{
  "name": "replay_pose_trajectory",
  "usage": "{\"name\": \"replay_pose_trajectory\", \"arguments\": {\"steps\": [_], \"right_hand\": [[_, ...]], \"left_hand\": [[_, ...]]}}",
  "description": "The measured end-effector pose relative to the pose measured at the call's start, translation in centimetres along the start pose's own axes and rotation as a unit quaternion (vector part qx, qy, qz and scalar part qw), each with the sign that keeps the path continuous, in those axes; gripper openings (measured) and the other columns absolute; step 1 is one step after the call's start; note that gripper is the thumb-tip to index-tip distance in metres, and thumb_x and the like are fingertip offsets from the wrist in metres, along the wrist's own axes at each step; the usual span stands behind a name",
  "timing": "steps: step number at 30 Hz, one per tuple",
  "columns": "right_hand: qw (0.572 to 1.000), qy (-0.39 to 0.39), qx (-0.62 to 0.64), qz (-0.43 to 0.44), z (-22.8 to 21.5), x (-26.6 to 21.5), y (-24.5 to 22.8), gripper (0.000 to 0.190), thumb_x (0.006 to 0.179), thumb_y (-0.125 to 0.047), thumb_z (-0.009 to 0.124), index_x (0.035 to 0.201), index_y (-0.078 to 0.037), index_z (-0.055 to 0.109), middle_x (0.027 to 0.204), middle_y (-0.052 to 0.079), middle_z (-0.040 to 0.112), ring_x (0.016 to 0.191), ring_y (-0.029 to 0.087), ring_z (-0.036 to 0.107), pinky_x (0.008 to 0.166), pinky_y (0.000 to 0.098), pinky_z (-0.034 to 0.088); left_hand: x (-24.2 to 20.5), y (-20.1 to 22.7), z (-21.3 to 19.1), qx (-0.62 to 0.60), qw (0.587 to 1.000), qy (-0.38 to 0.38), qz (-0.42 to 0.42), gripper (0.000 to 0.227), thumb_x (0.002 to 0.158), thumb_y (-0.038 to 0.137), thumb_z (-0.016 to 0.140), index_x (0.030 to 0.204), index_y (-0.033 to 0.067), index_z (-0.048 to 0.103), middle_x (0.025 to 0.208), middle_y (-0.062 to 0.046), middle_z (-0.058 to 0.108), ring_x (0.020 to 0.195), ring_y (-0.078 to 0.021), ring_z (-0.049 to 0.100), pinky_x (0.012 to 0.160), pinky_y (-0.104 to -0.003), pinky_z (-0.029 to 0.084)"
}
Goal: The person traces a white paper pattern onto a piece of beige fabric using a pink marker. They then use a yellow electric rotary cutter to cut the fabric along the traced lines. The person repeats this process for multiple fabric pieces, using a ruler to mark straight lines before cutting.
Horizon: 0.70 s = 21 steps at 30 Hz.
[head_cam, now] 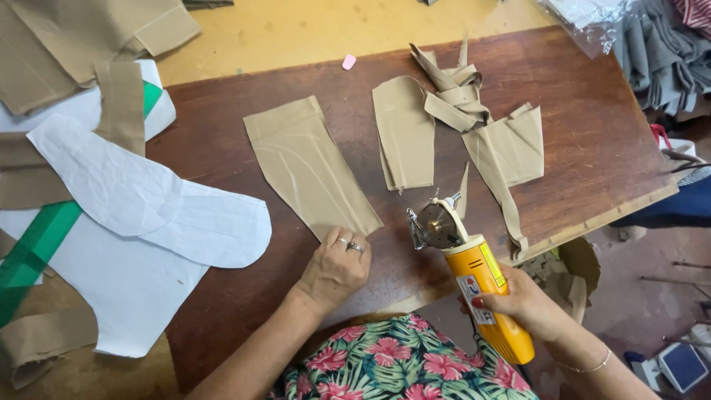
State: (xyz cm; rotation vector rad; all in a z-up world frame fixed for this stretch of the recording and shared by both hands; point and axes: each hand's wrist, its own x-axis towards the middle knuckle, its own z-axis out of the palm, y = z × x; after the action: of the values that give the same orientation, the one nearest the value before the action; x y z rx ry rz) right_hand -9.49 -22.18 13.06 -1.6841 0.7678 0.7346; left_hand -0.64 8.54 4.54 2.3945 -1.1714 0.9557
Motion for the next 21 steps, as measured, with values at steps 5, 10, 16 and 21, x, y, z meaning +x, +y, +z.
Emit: {"name": "replay_pose_trajectory", "arguments": {"steps": [5, 10, 16, 21], "right_hand": [[1.0, -0.003, 0.017, 0.016, 0.0, -0.8, 0.7, 0.039, 0.072, -0.001, 0.074, 0.108, 0.007, 0.062, 0.088, 0.033, 0.081, 0.067, 0.041, 0.074, 0.058, 0.0534, 0.065], [1.0, -0.004, 0.018, 0.023, 0.2, -0.8, 1.8, 0.04, 0.072, -0.001, 0.074, 0.109, 0.008, 0.061, 0.087, 0.034, 0.081, 0.067, 0.042, 0.075, 0.059, 0.0539, 0.065], [0.999, 0.008, 0.018, 0.033, 0.2, 0.1, 2.4, 0.039, 0.072, 0.003, 0.074, 0.109, 0.011, 0.065, 0.088, 0.038, 0.083, 0.072, 0.044, 0.077, 0.062, 0.0545, 0.064], [0.998, 0.042, -0.012, -0.046, -0.5, 1.8, 2.1, 0.03, 0.074, -0.004, 0.08, 0.091, 0.007, 0.059, 0.072, 0.021, 0.058, 0.057, 0.032, 0.059, 0.051, 0.0504, 0.06]], "left_hand": [[-2.0, -1.5, -0.5, -0.098, 0.993, -0.047, -0.039, 0.023, 0.082, 0.003, 0.082, 0.102, -0.0036, 0.073, 0.105, -0.02, 0.073, 0.1, -0.0314, 0.07, 0.099, -0.045, 0.057], [-3.1, -2.8, -1.3, -0.109, 0.99, -0.091, -0.025, 0.024, 0.083, 0.009, 0.081, 0.102, -0.0044, 0.073, 0.107, -0.021, 0.071, 0.107, -0.0356, 0.066, 0.102, -0.046, 0.057], [-3.8, -1.9, -1.2, -0.123, 0.988, -0.068, -0.058, 0.018, 0.09, -0.006, 0.065, 0.107, -0.0062, 0.071, 0.113, -0.023, 0.068, 0.112, -0.0416, 0.064, 0.105, -0.054, 0.053], [-3.6, -2.4, -5.1, -0.125, 0.991, -0.023, -0.032, 0.01, 0.092, -0.008, 0.063, 0.095, -0.0033, 0.072, 0.101, -0.022, 0.073, 0.093, -0.0344, 0.07, 0.092, -0.046, 0.056]]}}
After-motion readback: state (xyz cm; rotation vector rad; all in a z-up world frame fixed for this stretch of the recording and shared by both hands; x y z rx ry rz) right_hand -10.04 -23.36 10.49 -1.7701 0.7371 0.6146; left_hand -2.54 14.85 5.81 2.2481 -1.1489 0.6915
